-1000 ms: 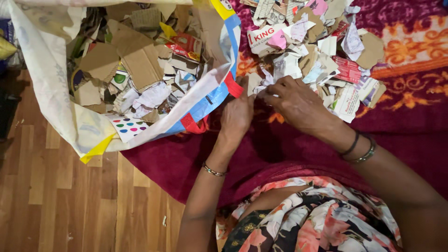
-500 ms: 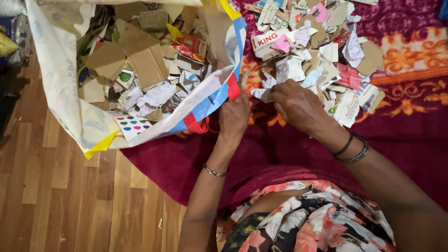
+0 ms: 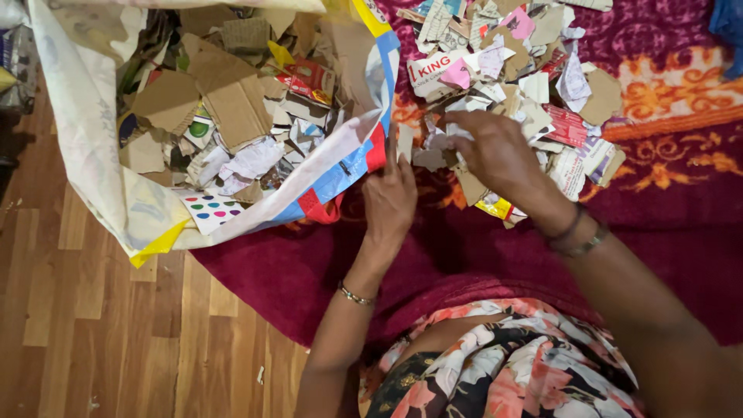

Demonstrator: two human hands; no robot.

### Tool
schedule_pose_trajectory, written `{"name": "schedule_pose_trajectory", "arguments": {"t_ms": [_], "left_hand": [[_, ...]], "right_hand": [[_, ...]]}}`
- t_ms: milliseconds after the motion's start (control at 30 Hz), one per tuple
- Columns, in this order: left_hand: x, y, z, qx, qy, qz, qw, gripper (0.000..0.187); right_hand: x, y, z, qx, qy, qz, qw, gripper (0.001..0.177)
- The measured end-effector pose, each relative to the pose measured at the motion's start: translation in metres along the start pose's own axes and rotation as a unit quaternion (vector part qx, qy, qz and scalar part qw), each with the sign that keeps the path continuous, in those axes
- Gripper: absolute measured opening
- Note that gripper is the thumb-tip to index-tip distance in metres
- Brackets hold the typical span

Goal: The person sits on a patterned rug and repeatedly picks up small pieces of paper and cardboard from a pile, then places them into a large reusable bag. The hands handle the items one at a time or in small handfuls, transferring them from the floor to the bag.

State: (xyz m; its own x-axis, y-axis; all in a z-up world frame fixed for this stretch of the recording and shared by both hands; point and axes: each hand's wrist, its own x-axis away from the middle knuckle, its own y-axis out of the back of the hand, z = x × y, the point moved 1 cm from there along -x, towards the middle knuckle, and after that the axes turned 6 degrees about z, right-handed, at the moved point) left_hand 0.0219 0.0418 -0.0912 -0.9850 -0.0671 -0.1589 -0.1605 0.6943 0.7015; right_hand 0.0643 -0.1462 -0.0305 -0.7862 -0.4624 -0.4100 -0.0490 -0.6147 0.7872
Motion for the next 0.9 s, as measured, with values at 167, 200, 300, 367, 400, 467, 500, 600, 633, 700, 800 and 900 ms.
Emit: {"name": "schedule_pose_trajectory", "arguments": {"t_ms": [167, 200, 300, 367, 400, 467, 500, 600, 633, 700, 800, 900], "left_hand": [[0.027, 0.023, -0.010, 0.006, -0.028, -0.008, 1.000, 0.058], [0.033, 0.029, -0.011, 0.019, -0.054, -0.017, 0.998, 0.057], [0.052, 0.046, -0.013, 0.053, -0.114, -0.030, 0.992, 0.055], [0.059, 0.054, -0.017, 0.068, -0.137, -0.033, 0.988, 0.052], [0.062, 0.057, -0.020, 0.078, -0.125, -0.025, 0.989, 0.051], [0.067, 0.063, -0.026, 0.099, -0.101, -0.013, 0.990, 0.051], [0.068, 0.065, -0.030, 0.100, -0.081, 0.002, 0.992, 0.051], [0.071, 0.075, -0.040, 0.116, -0.073, 0.019, 0.990, 0.051], [0.071, 0.079, -0.042, 0.131, -0.106, 0.007, 0.986, 0.051], [0.072, 0.088, -0.047, 0.147, -0.120, 0.008, 0.982, 0.051], [0.073, 0.103, -0.056, 0.163, -0.095, 0.031, 0.982, 0.050], [0.067, 0.132, -0.061, 0.176, -0.122, 0.001, 0.977, 0.050]], "right_hand": [[-0.024, -0.025, 0.000, -0.048, -0.104, 0.196, 0.974, 0.043], [-0.025, -0.029, -0.001, -0.045, -0.098, 0.217, 0.970, 0.054], [-0.019, -0.034, -0.002, 0.015, -0.080, 0.197, 0.977, 0.054], [-0.014, -0.034, -0.001, 0.024, -0.094, 0.204, 0.974, 0.026], [-0.013, -0.033, 0.001, 0.028, -0.101, 0.208, 0.973, 0.016], [-0.014, -0.027, 0.006, -0.029, -0.116, 0.196, 0.973, 0.014], [-0.017, -0.023, 0.009, -0.058, -0.122, 0.190, 0.973, 0.015], [-0.019, -0.004, 0.011, -0.160, -0.258, 0.174, 0.937, 0.023], [-0.019, 0.003, 0.011, -0.195, -0.281, 0.162, 0.926, 0.022], [-0.017, 0.022, 0.006, -0.264, -0.326, 0.135, 0.897, 0.020], [-0.015, 0.048, 0.001, -0.231, -0.349, 0.101, 0.903, 0.021], [-0.028, 0.069, 0.014, -0.170, -0.209, 0.090, 0.959, 0.025]]}}
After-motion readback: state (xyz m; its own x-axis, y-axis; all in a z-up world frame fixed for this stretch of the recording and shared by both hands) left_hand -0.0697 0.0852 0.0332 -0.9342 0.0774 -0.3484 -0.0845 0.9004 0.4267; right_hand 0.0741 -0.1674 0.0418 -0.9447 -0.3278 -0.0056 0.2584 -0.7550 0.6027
